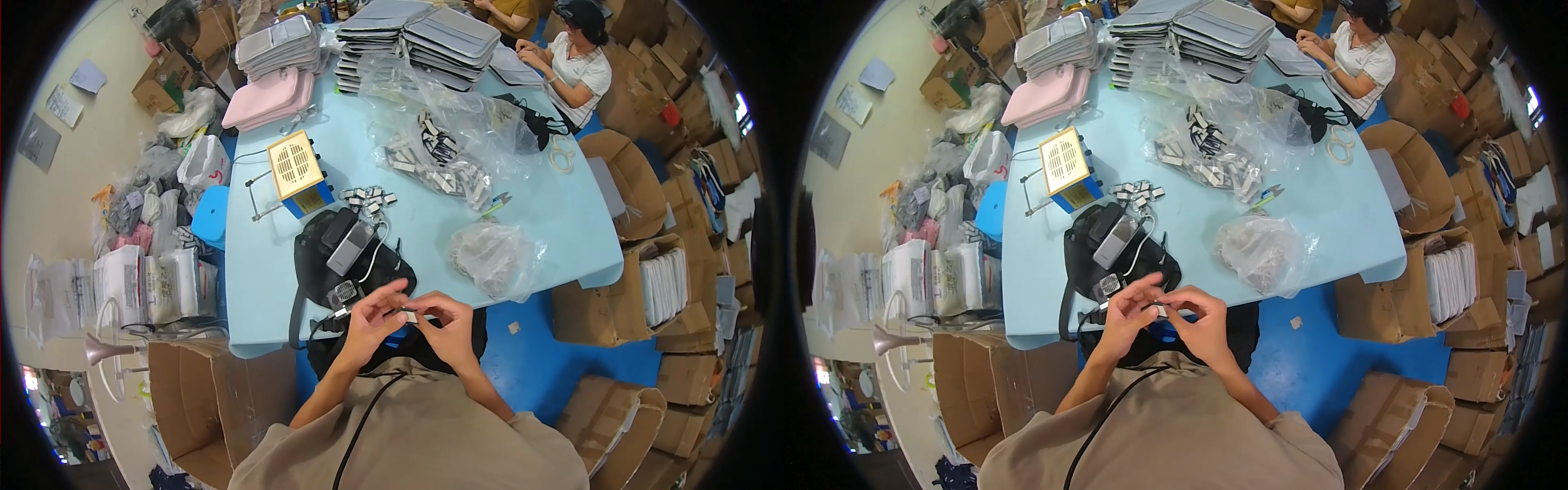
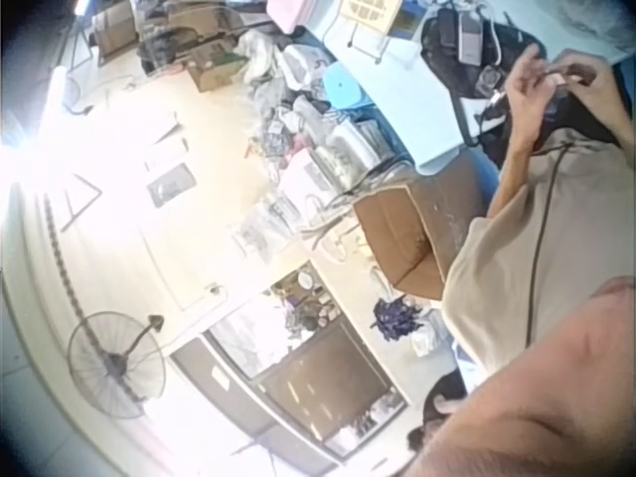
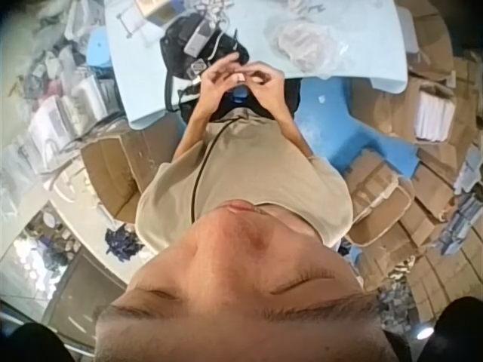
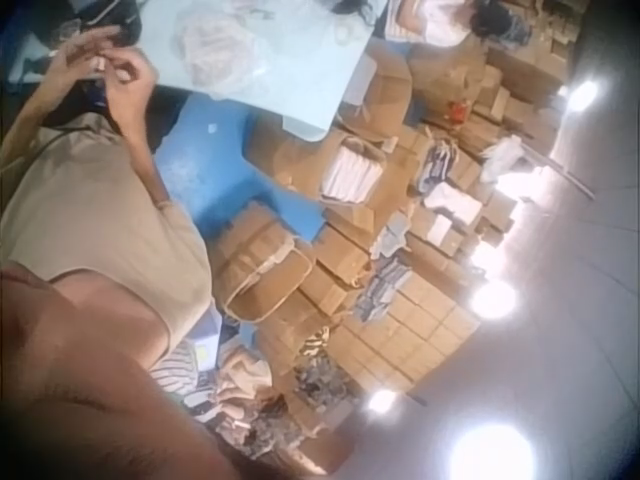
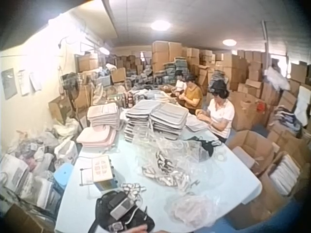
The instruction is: Assembling small black plastic components on a workbench in a workshop.
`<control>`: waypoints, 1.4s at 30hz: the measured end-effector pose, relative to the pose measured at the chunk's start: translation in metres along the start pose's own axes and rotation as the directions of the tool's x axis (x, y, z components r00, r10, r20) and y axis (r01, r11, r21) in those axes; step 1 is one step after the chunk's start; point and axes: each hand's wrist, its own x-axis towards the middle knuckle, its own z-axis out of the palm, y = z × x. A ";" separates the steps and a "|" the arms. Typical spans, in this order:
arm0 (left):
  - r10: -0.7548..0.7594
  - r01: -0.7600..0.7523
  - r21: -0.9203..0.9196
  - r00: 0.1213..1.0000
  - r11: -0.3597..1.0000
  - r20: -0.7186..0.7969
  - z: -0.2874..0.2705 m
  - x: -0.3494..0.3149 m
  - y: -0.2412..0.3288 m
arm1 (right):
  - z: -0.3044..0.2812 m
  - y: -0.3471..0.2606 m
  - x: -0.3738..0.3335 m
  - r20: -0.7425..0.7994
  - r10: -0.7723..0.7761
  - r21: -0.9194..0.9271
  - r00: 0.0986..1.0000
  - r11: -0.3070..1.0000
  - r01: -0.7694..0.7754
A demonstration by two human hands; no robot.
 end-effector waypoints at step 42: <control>-0.075 0.061 0.227 0.996 0.972 0.054 -0.022 -0.030 0.009 | 0.002 0.009 -0.015 0.104 0.050 0.091 0.993 0.994 -0.060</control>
